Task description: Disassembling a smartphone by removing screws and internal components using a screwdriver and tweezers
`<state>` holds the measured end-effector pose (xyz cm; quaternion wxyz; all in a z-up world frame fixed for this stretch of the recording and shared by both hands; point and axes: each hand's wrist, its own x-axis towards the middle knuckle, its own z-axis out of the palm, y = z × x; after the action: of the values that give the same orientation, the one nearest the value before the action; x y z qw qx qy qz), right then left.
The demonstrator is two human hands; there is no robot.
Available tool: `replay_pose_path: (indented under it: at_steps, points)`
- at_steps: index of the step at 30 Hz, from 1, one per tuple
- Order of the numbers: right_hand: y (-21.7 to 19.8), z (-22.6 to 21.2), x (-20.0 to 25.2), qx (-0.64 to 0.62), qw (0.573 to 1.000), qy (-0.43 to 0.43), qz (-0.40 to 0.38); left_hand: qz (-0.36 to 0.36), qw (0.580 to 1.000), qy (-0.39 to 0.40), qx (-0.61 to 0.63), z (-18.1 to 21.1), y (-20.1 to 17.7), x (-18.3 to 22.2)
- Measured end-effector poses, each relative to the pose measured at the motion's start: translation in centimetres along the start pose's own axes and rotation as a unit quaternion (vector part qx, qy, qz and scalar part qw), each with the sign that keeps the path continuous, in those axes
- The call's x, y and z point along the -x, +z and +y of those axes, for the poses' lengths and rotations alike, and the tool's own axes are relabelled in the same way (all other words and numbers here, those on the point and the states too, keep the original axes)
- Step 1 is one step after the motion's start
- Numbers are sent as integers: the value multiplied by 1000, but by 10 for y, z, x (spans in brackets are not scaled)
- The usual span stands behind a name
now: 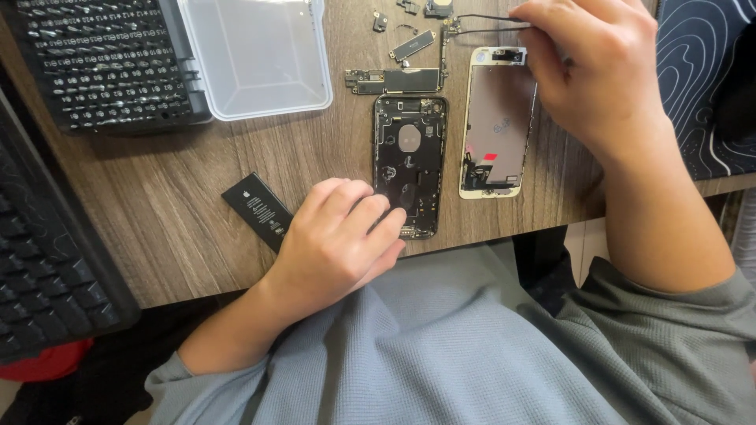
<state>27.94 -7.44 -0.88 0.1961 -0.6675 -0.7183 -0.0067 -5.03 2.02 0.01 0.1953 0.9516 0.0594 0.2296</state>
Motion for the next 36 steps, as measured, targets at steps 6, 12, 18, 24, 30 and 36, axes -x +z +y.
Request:
replay_pose_path:
  at_steps: [6,12,18,24,30,36]
  points:
    - [-3,2,5,12,1000,-8,20,36,999,-22,21,4,-10,-7]
    - [-19,-22,2,-41,997,69,-21,50,996,-68,-3,1,-38,-25]
    - [-35,-41,-20,-155,936,277,-152,33,990,-115,-76,2,-33,-29]
    - [-41,-48,-51,-237,879,346,-229,7,980,-165,-108,-3,-12,-29]
    - [-41,-50,-58,-276,836,411,-236,-28,969,-203,-140,-7,-1,-28]
    - [-42,-48,-59,-295,835,392,-247,-59,956,-237,-166,-6,6,-31]
